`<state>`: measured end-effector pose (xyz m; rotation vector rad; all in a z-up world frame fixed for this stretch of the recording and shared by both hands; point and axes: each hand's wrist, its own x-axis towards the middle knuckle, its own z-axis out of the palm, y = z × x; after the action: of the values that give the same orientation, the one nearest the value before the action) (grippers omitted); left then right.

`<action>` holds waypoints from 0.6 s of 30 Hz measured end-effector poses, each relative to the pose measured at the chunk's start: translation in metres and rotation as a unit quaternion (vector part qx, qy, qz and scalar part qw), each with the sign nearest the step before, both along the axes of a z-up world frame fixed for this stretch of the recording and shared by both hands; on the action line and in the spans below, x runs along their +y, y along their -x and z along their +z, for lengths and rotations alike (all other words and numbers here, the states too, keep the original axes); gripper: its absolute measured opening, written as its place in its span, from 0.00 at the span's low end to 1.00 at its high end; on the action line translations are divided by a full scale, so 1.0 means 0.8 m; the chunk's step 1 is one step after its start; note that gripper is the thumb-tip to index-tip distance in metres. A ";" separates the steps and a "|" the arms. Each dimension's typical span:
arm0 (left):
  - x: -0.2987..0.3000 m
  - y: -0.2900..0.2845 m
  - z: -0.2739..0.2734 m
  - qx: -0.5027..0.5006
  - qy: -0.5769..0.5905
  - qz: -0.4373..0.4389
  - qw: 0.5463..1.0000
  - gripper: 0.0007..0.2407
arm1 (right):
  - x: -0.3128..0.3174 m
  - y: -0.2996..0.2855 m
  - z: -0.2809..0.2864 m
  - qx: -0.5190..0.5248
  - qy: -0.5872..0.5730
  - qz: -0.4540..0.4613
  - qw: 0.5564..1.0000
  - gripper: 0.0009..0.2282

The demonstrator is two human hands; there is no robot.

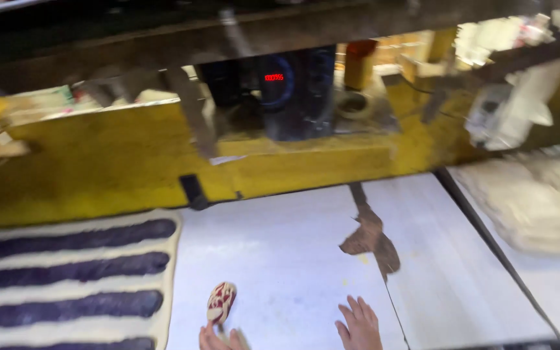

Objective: The person cuts a small piece of marbled dough and places it on a long strip of dark filling. They then roll the surrounding light dough over the filling to form a long cylindrical roll. This process is repeated for multiple strips on the tray.

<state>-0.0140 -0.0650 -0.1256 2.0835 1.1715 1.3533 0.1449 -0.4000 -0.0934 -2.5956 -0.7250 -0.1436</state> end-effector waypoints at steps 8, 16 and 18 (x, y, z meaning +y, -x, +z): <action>-0.102 -0.031 0.022 0.297 0.197 -0.146 0.923 0.10 | -0.004 0.004 0.015 0.102 -0.011 0.007 0.995 0.18; -0.176 -0.025 0.114 0.267 -0.071 -0.270 0.922 0.13 | -0.033 -0.110 0.432 -0.212 -0.242 0.265 0.909 0.23; -0.177 -0.028 0.102 0.309 -0.032 -0.269 0.912 0.12 | -0.007 -0.122 0.611 -0.424 -0.251 0.246 0.834 0.13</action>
<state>0.0083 -0.2063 -0.0440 2.7093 0.6478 0.4892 0.2424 -0.4053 0.3955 -1.6845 -1.3924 -1.1907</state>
